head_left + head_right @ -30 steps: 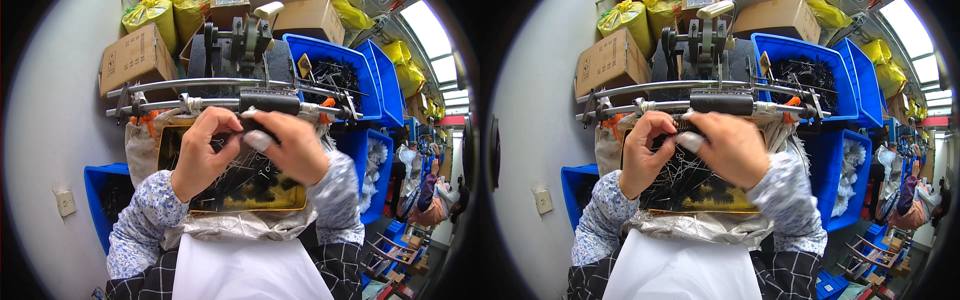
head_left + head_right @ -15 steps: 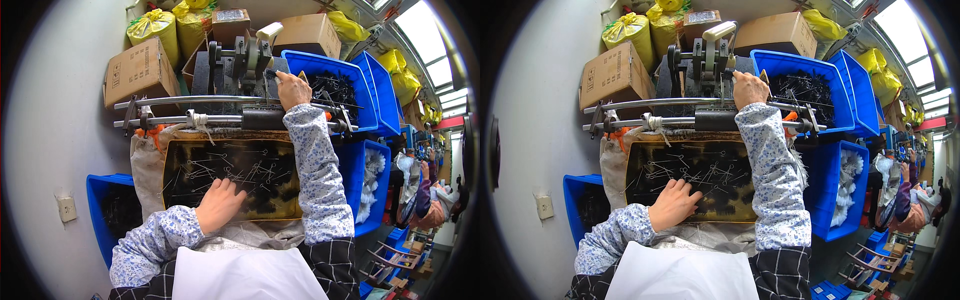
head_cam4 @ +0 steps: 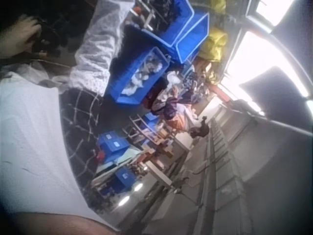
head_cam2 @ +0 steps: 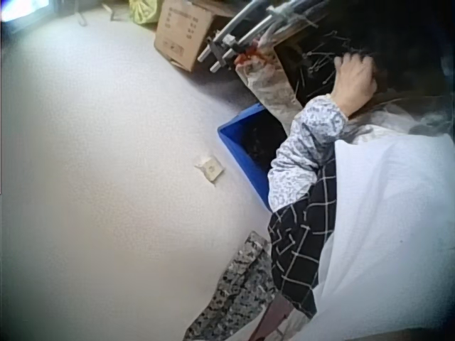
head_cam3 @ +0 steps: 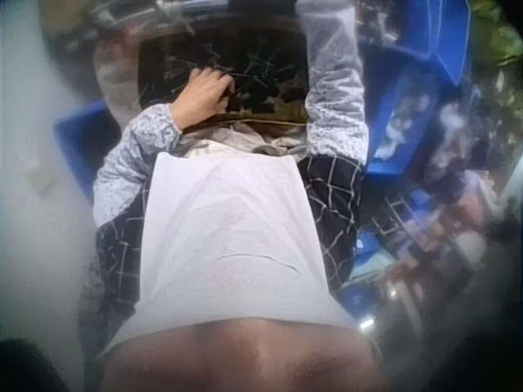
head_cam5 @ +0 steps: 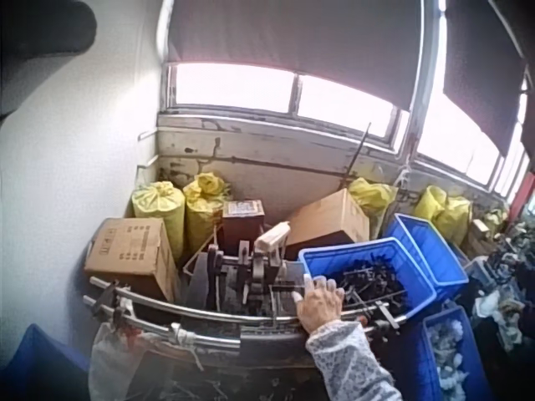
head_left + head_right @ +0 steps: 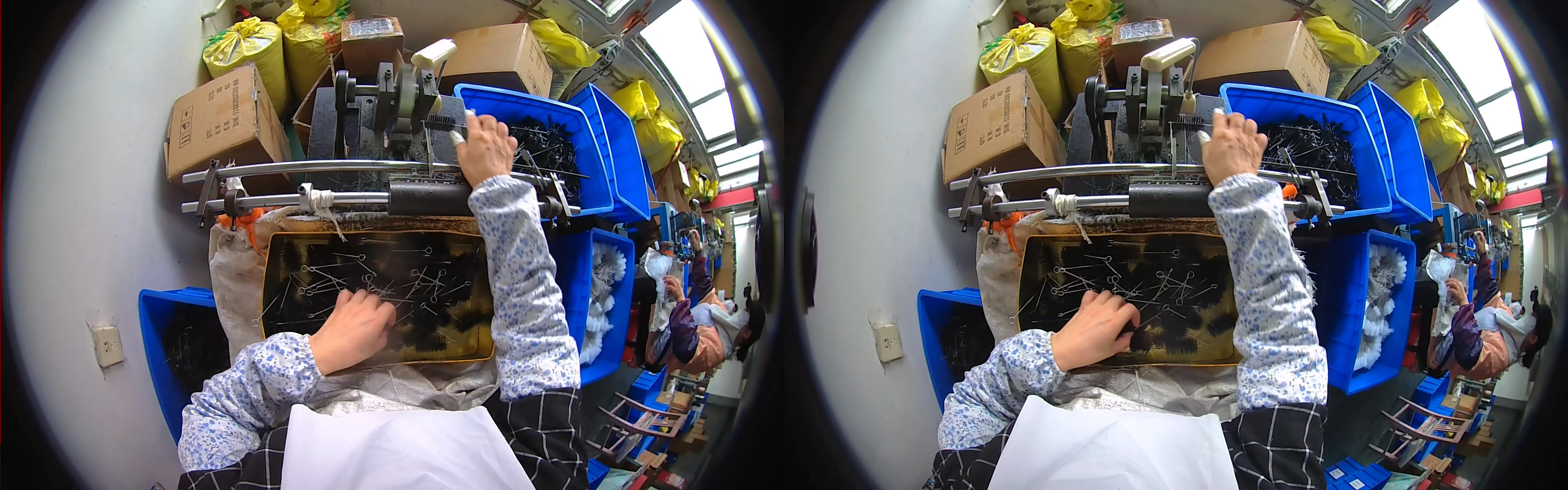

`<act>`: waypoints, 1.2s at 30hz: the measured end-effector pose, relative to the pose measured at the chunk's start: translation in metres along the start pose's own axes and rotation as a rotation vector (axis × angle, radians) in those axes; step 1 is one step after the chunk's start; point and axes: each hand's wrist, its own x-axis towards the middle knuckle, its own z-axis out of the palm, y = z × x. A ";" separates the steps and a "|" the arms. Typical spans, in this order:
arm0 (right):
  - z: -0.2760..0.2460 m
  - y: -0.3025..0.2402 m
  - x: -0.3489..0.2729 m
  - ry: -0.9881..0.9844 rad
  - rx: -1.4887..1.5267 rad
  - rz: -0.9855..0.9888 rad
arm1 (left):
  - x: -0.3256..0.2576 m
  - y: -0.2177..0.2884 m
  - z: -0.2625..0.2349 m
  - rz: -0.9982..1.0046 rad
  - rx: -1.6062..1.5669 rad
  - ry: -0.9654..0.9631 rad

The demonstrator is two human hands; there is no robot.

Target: Assembling metal pins into plastic bases using a manual press machine in a workshop environment.

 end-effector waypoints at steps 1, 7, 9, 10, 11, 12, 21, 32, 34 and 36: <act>0.000 0.007 -0.008 0.107 0.017 -0.024 | -0.001 0.000 -0.003 0.004 -0.005 -0.001; 0.011 0.009 -0.006 0.070 0.175 -0.045 | -0.011 0.014 -0.048 0.031 -0.046 0.052; 0.013 -0.008 -0.005 0.038 0.189 -0.021 | -0.012 0.020 -0.062 0.064 -0.046 0.112; 0.012 -0.022 -0.007 0.065 0.185 -0.050 | -0.013 0.023 -0.070 0.072 -0.034 0.142; 0.004 -0.034 -0.007 -0.014 0.243 -0.026 | -0.012 0.024 -0.074 0.091 -0.024 0.170; 0.003 -0.043 -0.008 -0.028 0.225 -0.032 | -0.012 0.023 -0.074 0.145 -0.053 0.227; 0.011 -0.021 -0.009 0.040 0.174 -0.062 | -0.018 0.023 -0.091 0.051 -0.211 0.261; 0.004 0.050 0.042 -0.229 0.052 -0.172 | -0.002 0.011 -0.094 0.021 -0.473 0.365; -0.013 0.055 0.047 -0.281 0.066 -0.077 | -0.003 0.006 -0.093 0.020 -0.461 0.344; -0.037 0.064 0.036 -0.096 0.027 0.032 | -0.007 0.003 -0.092 0.003 -0.449 0.351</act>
